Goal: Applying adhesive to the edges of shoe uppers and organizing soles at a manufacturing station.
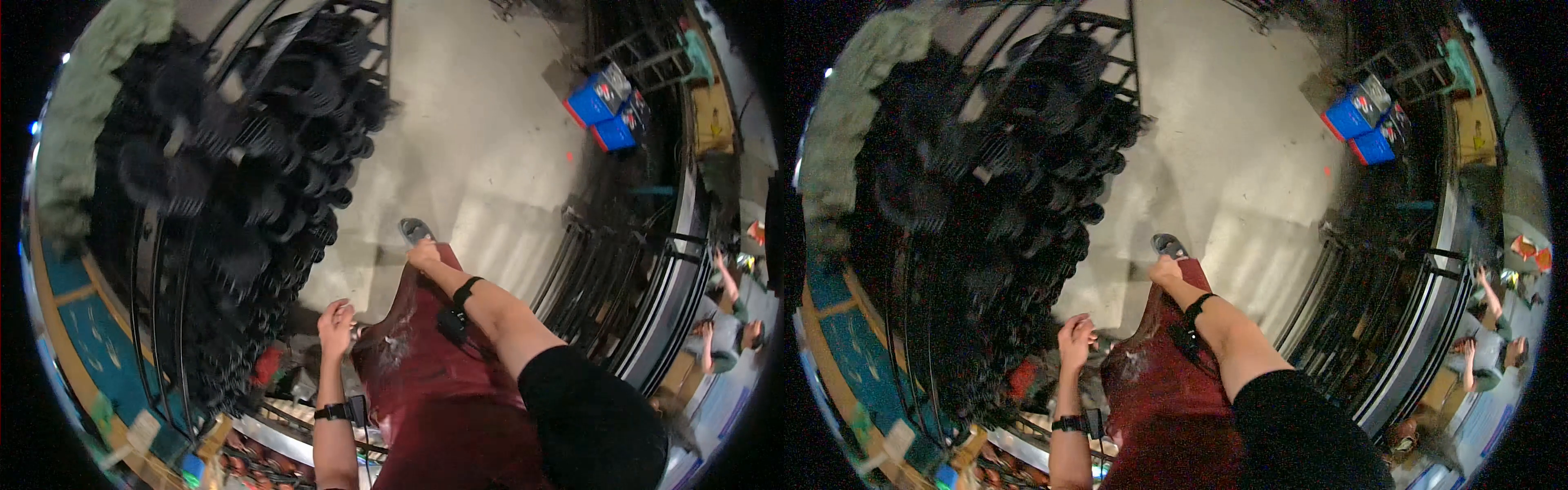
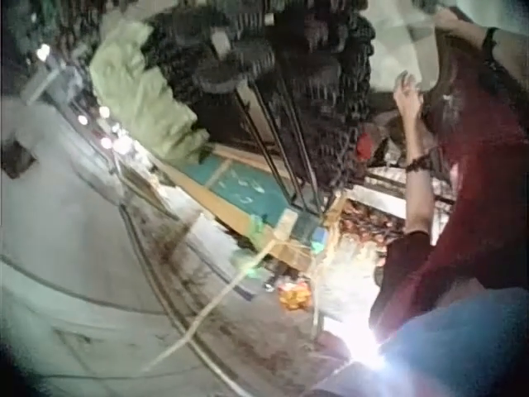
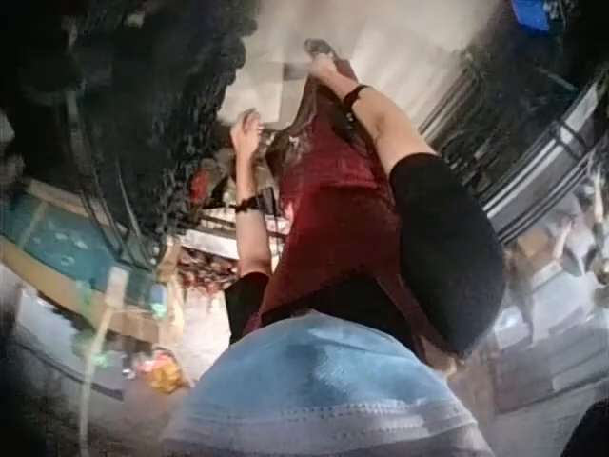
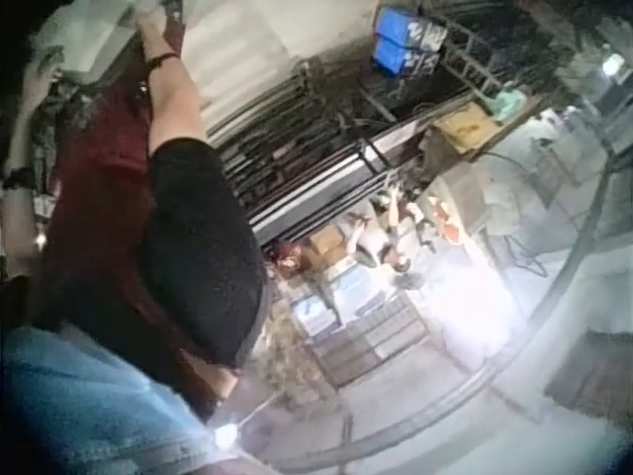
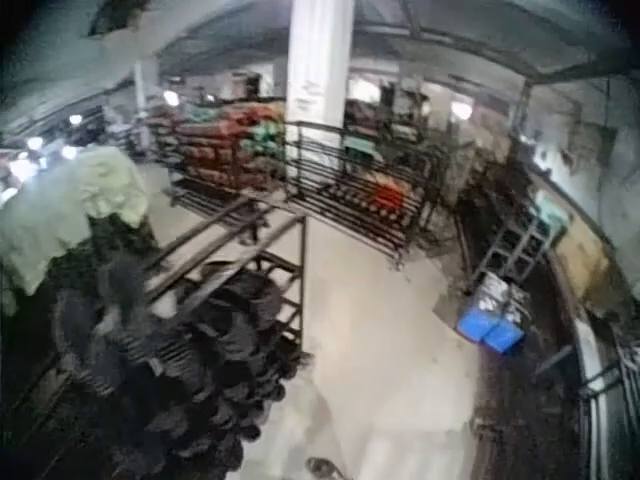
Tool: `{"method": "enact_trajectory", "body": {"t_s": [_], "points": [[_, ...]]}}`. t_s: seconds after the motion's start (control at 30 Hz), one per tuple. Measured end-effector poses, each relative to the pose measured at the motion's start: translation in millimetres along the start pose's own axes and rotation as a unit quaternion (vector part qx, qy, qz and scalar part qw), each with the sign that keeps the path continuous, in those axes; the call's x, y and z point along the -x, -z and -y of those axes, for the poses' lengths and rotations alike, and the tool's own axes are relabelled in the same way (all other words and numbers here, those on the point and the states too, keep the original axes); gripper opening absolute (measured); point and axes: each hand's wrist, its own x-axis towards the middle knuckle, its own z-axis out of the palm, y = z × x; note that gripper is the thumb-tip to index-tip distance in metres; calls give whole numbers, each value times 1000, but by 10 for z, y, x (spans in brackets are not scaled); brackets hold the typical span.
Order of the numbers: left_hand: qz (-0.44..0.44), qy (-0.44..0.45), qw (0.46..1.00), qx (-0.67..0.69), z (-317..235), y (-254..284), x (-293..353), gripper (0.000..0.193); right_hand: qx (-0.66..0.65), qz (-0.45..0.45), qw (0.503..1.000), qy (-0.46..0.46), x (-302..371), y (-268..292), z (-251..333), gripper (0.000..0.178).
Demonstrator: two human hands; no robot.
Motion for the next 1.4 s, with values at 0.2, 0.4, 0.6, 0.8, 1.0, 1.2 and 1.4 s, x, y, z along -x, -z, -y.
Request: {"method": "enact_trajectory", "body": {"t_s": [0.2, 0.4, 0.6, 0.8, 1.0, 1.2, 1.4], "points": [[169, 120, 975, 79, -309, -1666, -2167, 25, -242, 38, 966, -85, -1381, 758, -519, 27], [36, 207, 958, 194, 96, -2724, -4349, 39, -226, -58, 971, 54, -2832, 881, -350, 27], [-119, 181, 941, 259, 578, -2923, -6208, 65, -251, -83, 961, 78, -4452, 788, 998, 61], [-256, 166, 879, 367, 793, -2629, -6821, 46, -340, -184, 886, 255, -5162, 768, 1811, 56], [-231, 71, 936, 256, 728, -2986, -6561, 19, -229, -192, 907, 295, -5559, 876, 1813, 39], [-228, -82, 930, 275, 655, -3025, -6185, 31, -492, 2, 863, 112, -4699, 1185, 1365, 32], [-136, 278, 873, 378, 542, -2720, -4730, 17, -559, 80, 825, 5, -3037, 1156, -18, 35]]}}
